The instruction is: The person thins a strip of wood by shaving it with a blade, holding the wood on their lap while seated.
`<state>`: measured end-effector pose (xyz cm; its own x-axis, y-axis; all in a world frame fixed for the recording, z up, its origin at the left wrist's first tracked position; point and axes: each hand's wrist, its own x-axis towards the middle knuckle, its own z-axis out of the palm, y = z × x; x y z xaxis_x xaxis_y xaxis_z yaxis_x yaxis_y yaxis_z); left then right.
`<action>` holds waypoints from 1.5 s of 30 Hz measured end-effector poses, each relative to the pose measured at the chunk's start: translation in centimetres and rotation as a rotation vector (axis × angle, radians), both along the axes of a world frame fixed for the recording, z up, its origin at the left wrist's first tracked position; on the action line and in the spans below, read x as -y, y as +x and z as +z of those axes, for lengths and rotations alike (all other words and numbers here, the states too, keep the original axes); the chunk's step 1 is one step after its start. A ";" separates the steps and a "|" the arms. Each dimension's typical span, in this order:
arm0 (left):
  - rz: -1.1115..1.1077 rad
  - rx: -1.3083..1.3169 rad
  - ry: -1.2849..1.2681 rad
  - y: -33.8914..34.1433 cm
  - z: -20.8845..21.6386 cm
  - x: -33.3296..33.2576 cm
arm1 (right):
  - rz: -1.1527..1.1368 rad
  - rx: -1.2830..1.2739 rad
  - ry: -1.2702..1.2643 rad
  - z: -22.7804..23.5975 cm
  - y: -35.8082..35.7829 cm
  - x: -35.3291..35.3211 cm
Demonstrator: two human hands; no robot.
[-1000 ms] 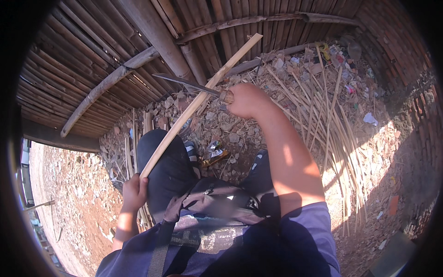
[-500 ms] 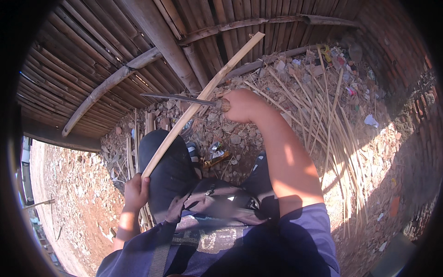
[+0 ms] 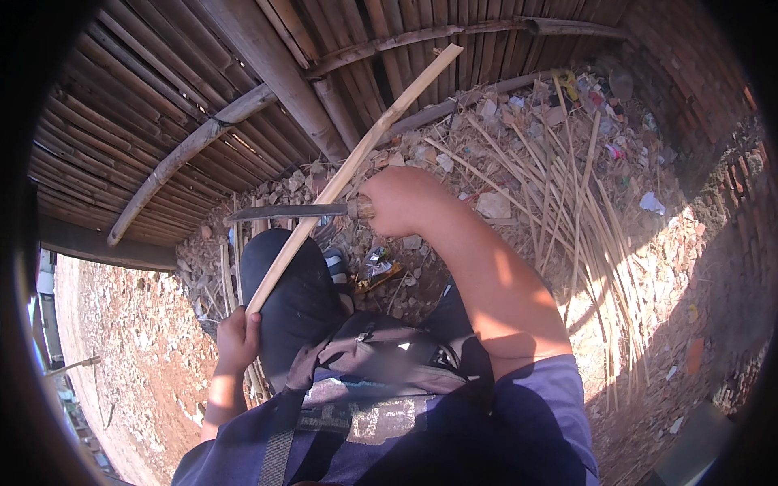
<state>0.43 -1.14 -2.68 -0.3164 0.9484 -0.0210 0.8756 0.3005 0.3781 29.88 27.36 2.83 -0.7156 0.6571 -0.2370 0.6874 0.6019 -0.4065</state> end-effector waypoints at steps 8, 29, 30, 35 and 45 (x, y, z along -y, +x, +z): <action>0.000 -0.004 0.011 0.5 0.5 -0.6 | -0.279 -0.135 -0.066 -3.6 3.4 -5.0; -0.001 -0.036 0.030 0.5 0.3 -0.4 | -0.151 0.011 -0.067 -1.5 2.2 -3.4; -0.001 -0.038 0.029 0.5 0.3 -0.5 | -0.150 0.011 -0.064 -1.8 2.2 -3.4; 0.005 -0.031 0.055 0.6 0.1 -0.3 | -0.176 -0.109 -0.001 -0.8 1.7 -2.0; 0.010 -0.019 0.049 0.4 -0.1 -0.2 | -0.053 -0.057 0.034 -0.8 1.3 -1.6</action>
